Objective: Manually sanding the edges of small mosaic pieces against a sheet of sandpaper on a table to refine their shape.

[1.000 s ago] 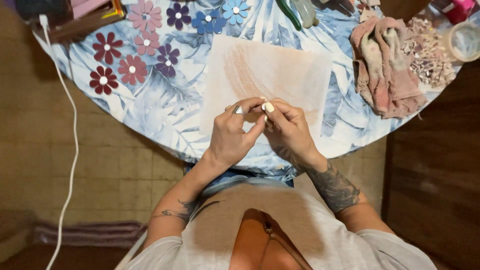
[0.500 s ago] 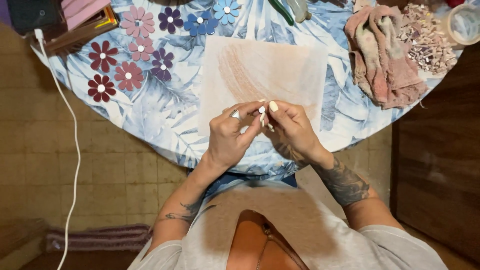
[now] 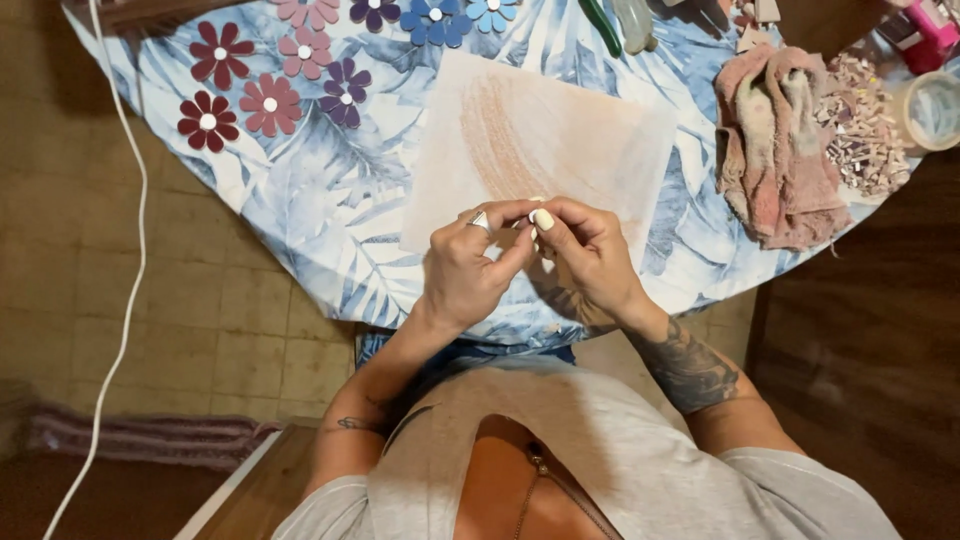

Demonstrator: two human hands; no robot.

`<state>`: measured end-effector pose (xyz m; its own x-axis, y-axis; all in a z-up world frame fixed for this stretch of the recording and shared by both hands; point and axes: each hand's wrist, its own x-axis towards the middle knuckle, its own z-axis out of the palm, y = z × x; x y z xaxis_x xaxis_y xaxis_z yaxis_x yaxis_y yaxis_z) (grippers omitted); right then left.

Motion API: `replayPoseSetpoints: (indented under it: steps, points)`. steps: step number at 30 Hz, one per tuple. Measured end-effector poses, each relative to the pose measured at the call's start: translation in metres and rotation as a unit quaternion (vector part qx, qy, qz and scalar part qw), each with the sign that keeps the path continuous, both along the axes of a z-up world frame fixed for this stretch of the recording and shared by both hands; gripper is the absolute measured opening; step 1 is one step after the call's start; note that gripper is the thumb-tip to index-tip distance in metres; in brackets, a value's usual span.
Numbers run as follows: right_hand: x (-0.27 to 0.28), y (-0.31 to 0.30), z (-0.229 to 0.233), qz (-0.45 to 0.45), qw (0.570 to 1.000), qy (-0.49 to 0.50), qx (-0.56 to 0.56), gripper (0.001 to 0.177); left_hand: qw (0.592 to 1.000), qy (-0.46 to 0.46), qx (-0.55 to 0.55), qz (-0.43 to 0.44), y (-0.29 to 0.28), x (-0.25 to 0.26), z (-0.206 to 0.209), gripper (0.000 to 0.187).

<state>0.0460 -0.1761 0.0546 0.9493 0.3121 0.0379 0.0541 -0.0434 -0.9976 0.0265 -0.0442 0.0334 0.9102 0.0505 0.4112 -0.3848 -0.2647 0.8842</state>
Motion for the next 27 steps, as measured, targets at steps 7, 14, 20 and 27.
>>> replayPoseSetpoints:
  steps: [7, 14, 20, 27]
  points:
    - [0.011, -0.036, -0.024, 0.077, 0.920, -0.287, -0.255, 0.017, 0.973, -0.090, 0.210, 0.003, 0.016, -0.020, -0.011, 0.030]
    - [0.017, -0.031, -0.058, 0.118, 0.724, -0.500, -0.460, 0.016, 0.916, -0.004, 0.396, -0.063, 0.040, -0.037, -0.025, 0.039]
    - [0.063, 0.031, -0.067, 0.093, 0.701, -0.547, -0.448, 0.016, 0.910, -0.015, 0.407, -0.074, 0.045, -0.038, -0.034, 0.046]
    - [0.038, -0.020, -0.029, 0.281, 0.637, -0.593, -0.403, 0.018, 0.908, -0.007, 0.411, -0.082, 0.046, -0.039, -0.036, 0.051]
